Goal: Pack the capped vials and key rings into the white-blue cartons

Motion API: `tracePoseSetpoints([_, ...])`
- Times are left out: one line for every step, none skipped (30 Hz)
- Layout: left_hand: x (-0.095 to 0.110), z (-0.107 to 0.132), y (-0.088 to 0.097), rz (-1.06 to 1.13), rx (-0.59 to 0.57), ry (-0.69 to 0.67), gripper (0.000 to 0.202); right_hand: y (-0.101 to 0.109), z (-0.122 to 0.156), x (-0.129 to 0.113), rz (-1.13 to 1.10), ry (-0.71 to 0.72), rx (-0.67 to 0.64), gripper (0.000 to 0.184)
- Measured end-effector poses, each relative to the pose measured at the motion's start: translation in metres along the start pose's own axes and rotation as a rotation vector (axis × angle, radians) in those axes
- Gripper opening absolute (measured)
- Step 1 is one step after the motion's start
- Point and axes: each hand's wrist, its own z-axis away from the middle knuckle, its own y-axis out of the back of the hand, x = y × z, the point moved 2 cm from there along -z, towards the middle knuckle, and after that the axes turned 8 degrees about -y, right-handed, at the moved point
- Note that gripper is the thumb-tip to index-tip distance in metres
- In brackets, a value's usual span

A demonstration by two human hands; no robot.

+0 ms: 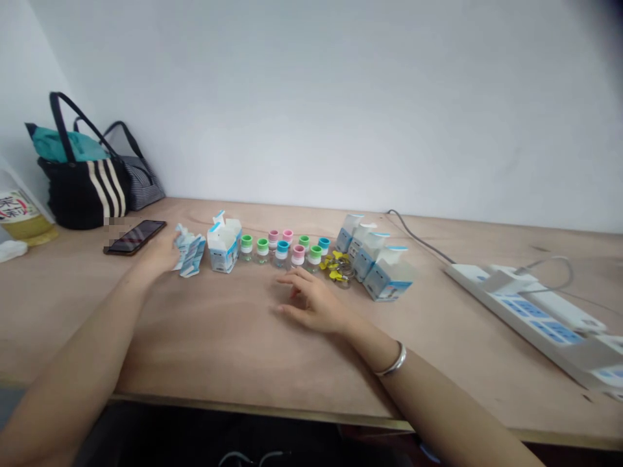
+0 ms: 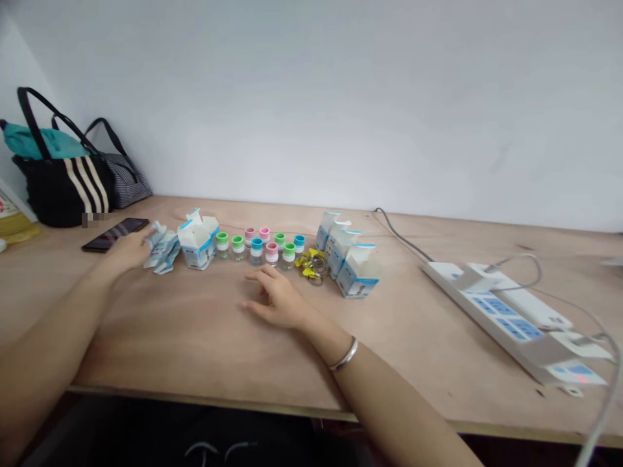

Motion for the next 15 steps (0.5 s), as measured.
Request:
tracePoseSetpoints([0.006, 0.003, 0.008, -0.037, 0.075, 0.015, 0.044, 0.000, 0.000, 0.000, 0.001, -0.002, 0.004, 0.041])
tracePoseSetpoints([0.013, 0.007, 0.016, -0.076, 0.178, 0.020, 0.045, 0.000, 0.000, 0.000, 0.001, -0.006, 0.010, 0.041])
tracePoseSetpoints([0.021, 0.012, 0.025, -0.128, 0.402, -0.021, 0.044, 0.000, 0.000, 0.000, 0.001, -0.013, 0.021, 0.040])
tracePoseSetpoints([0.030, 0.017, 0.029, -0.153, 0.593, -0.121, 0.044, 0.000, 0.000, 0.000, -0.002, -0.026, 0.040, 0.040])
tracePoseSetpoints([0.039, 0.023, 0.031, -0.155, 0.754, -0.238, 0.043, 0.000, 0.000, 0.001, -0.009, -0.043, 0.072, 0.039])
tracePoseSetpoints([0.047, 0.030, 0.028, -0.137, 0.886, -0.353, 0.041, 0.001, -0.001, 0.002, -0.024, -0.065, 0.121, 0.038])
tracePoseSetpoints([0.055, 0.036, 0.023, -0.094, 0.951, -0.461, 0.041, 0.002, -0.001, 0.003, -0.052, -0.090, 0.188, 0.038])
tracePoseSetpoints([0.063, 0.041, 0.015, -0.031, 0.967, -0.559, 0.041, 0.004, -0.002, 0.005, -0.097, -0.116, 0.270, 0.037])
tracePoseSetpoints([0.070, 0.045, 0.005, 0.080, 0.904, -0.596, 0.043, 0.006, -0.003, 0.008, -0.161, -0.143, 0.358, 0.038])
tracePoseSetpoints([0.078, 0.047, -0.006, 0.198, 0.771, -0.645, 0.043, 0.008, -0.004, 0.012, -0.237, -0.173, 0.442, 0.040])
tracePoseSetpoints([0.088, 0.050, -0.017, 0.276, 0.609, -0.717, 0.038, 0.010, -0.005, 0.017, -0.315, -0.205, 0.516, 0.043])
tracePoseSetpoints([0.097, 0.054, -0.026, 0.308, 0.468, -0.798, 0.031, 0.012, -0.005, 0.022, -0.386, -0.238, 0.575, 0.047])
tracePoseSetpoints([0.106, 0.056, -0.035, 0.347, 0.316, -0.854, 0.026, 0.015, -0.005, 0.027, -0.440, -0.266, 0.621, 0.050])
tracePoseSetpoints([0.113, 0.058, -0.041, 0.393, 0.201, -0.862, 0.023, 0.017, -0.005, 0.031, -0.472, -0.284, 0.658, 0.052])
tracePoseSetpoints([0.119, 0.059, -0.046, 0.446, 0.098, -0.827, 0.024, 0.021, -0.004, 0.033, -0.480, -0.287, 0.687, 0.052])
